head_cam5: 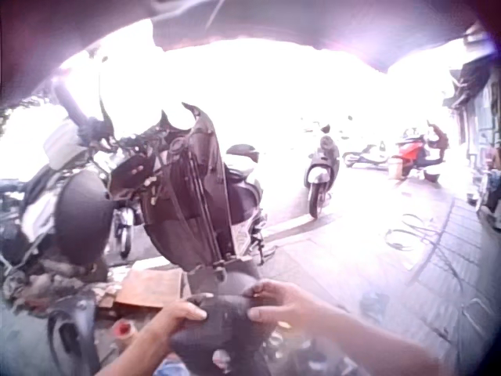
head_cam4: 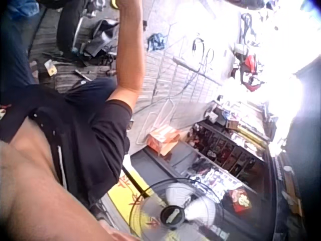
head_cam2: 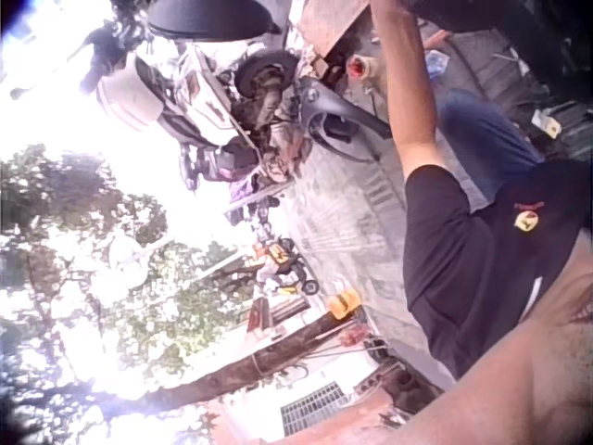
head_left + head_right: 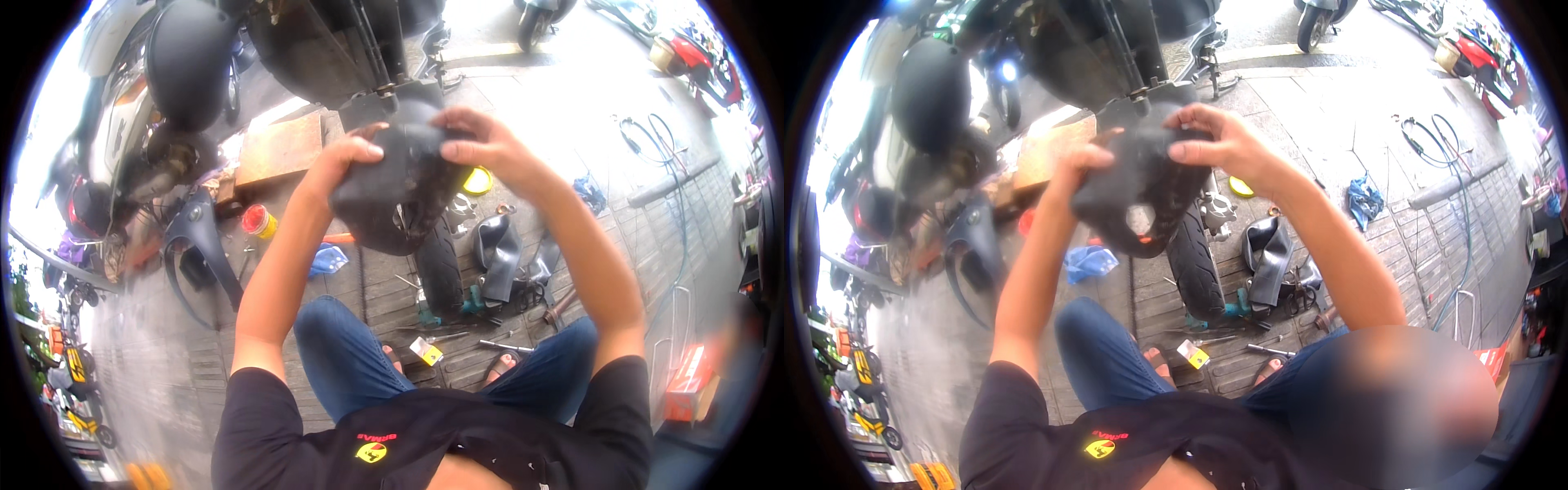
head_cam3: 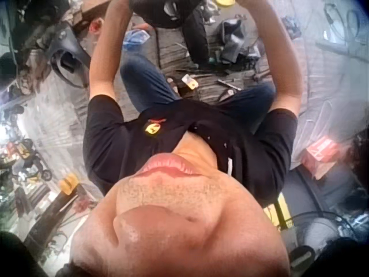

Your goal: The person cuts sections of a rubber inner tube using scissors and fits them onto the front fender of a scooter.

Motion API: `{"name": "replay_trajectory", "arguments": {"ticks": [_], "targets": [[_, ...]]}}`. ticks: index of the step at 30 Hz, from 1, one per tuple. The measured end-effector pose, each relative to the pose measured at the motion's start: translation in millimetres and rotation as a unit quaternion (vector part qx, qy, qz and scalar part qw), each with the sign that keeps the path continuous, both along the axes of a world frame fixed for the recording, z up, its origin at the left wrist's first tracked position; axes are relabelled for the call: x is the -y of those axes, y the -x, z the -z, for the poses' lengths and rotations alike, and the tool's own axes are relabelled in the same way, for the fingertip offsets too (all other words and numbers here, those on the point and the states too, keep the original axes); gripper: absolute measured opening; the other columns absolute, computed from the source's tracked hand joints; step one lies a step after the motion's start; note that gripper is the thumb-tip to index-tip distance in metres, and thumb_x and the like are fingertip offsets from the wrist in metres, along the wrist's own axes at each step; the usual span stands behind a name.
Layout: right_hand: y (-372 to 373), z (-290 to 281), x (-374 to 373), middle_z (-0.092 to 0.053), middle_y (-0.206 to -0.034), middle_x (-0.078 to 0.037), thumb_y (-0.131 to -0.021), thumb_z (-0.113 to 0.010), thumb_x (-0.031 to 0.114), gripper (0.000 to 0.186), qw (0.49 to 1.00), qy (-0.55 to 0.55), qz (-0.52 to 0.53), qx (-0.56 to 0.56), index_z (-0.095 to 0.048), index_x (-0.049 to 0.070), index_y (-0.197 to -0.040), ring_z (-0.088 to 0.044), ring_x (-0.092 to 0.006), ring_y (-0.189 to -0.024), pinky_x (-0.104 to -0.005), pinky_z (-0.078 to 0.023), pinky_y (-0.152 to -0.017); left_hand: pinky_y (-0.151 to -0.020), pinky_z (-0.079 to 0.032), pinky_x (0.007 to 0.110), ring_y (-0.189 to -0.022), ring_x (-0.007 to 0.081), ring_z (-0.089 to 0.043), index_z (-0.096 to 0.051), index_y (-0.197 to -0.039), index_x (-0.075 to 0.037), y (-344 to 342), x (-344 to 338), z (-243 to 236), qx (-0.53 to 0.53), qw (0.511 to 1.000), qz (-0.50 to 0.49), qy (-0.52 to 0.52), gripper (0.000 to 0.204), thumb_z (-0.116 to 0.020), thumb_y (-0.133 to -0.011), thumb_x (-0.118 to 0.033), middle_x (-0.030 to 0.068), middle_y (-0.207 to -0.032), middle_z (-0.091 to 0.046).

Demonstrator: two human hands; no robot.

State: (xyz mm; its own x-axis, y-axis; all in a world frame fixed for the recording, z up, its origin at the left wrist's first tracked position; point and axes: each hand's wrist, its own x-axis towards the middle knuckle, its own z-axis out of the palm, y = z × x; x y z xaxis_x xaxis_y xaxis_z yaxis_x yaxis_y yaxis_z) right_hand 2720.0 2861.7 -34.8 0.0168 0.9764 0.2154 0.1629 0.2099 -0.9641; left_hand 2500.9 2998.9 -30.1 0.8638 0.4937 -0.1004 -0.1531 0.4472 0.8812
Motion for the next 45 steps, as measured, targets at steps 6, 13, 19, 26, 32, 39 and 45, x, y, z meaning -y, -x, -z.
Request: {"name": "replay_trajectory", "arguments": {"ticks": [6, 13, 19, 26, 32, 39, 45], "targets": [[5, 55, 19, -0.06, -0.11, -0.011, -0.086, -0.072, 0.024, 0.056, 0.959, 0.108, -0.053, -0.255, -0.045, 0.001, -0.129, -0.061, -0.0175, -0.099, -0.0339, -0.049, -0.088, -0.087, -0.052, 0.033, -0.096, 0.0229, -0.063, -0.052, -0.12, -0.001, 21, 5, 23, -0.002, 0.991, -0.131, 0.017, 0.045, -0.06, -0.077, -0.007, 0.0131, -0.107, -0.062], [16, 40, 11, -0.062, -0.107, -0.009, -0.088, -0.067, 0.015, 0.046, 0.932, 0.045, 0.029, -0.358, -0.047, 0.003, -0.127, -0.062, -0.0174, -0.092, -0.0312, -0.051, -0.082, -0.091, -0.049, 0.033, -0.102, 0.0215, -0.061, -0.055, -0.118, 0.0, 28, -5, 31, 0.084, 0.975, -0.197, -0.051, 0.037, -0.059, -0.083, -0.011, 0.0126, -0.111, -0.062], [-6, -16, -24, -0.061, -0.107, -0.008, -0.08, -0.066, 0.015, 0.044, 0.992, -0.035, 0.112, -0.047, -0.056, 0.0, -0.12, -0.056, -0.0144, -0.096, -0.0271, -0.044, -0.087, -0.093, -0.048, 0.031, -0.103, 0.02, -0.062, -0.054, -0.124, 0.0, 32, -15, -8, 0.045, 0.995, -0.023, -0.081, 0.042, -0.065, -0.085, -0.011, 0.0127, -0.113, -0.065], [-22, -40, -81, -0.056, -0.122, -0.017, -0.091, -0.063, 0.009, 0.052, 0.927, -0.115, 0.094, -0.345, -0.037, -0.001, -0.136, -0.058, -0.023, -0.111, -0.038, -0.049, -0.099, -0.085, -0.051, 0.029, -0.093, 0.0189, -0.065, -0.061, -0.113, 0.003, -29, -68, -61, 0.122, 0.92, -0.21, -0.309, 0.031, -0.064, -0.082, -0.006, 0.011, -0.102, -0.068], [-16, -78, -133, -0.06, -0.112, -0.016, -0.084, -0.069, 0.01, 0.047, 0.953, -0.171, 0.21, -0.135, -0.048, -0.005, -0.124, -0.06, -0.021, -0.103, -0.0313, -0.049, -0.091, -0.069, -0.051, 0.028, -0.074, 0.0148, -0.062, -0.063, -0.099, 0.0, -49, -141, -80, 0.146, 0.799, -0.266, -0.519, 0.015, -0.063, -0.088, -0.01, 0.0049, -0.083, -0.065], [-77, -143, -217, -0.068, -0.103, -0.019, -0.082, -0.069, 0.025, 0.042, 0.826, -0.288, 0.426, 0.232, -0.061, -0.003, -0.113, -0.064, -0.0276, -0.094, -0.0368, -0.049, -0.084, -0.086, -0.047, 0.028, -0.096, 0.0178, -0.062, -0.057, -0.121, 0.001, -118, -193, -99, 0.172, 0.851, -0.294, -0.4, 0.033, -0.061, -0.089, -0.007, 0.0114, -0.109, -0.065], [-93, -177, -245, -0.067, -0.104, -0.023, -0.082, -0.067, 0.034, 0.046, 0.825, -0.296, 0.413, 0.248, -0.063, -0.001, -0.113, -0.065, -0.0349, -0.099, -0.0412, -0.048, -0.089, -0.094, -0.043, 0.035, -0.108, 0.0276, -0.059, -0.05, -0.125, 0.008, -150, -185, -132, 0.151, 0.852, -0.394, -0.311, 0.042, -0.06, -0.089, -0.011, 0.0191, -0.119, -0.061]]}}
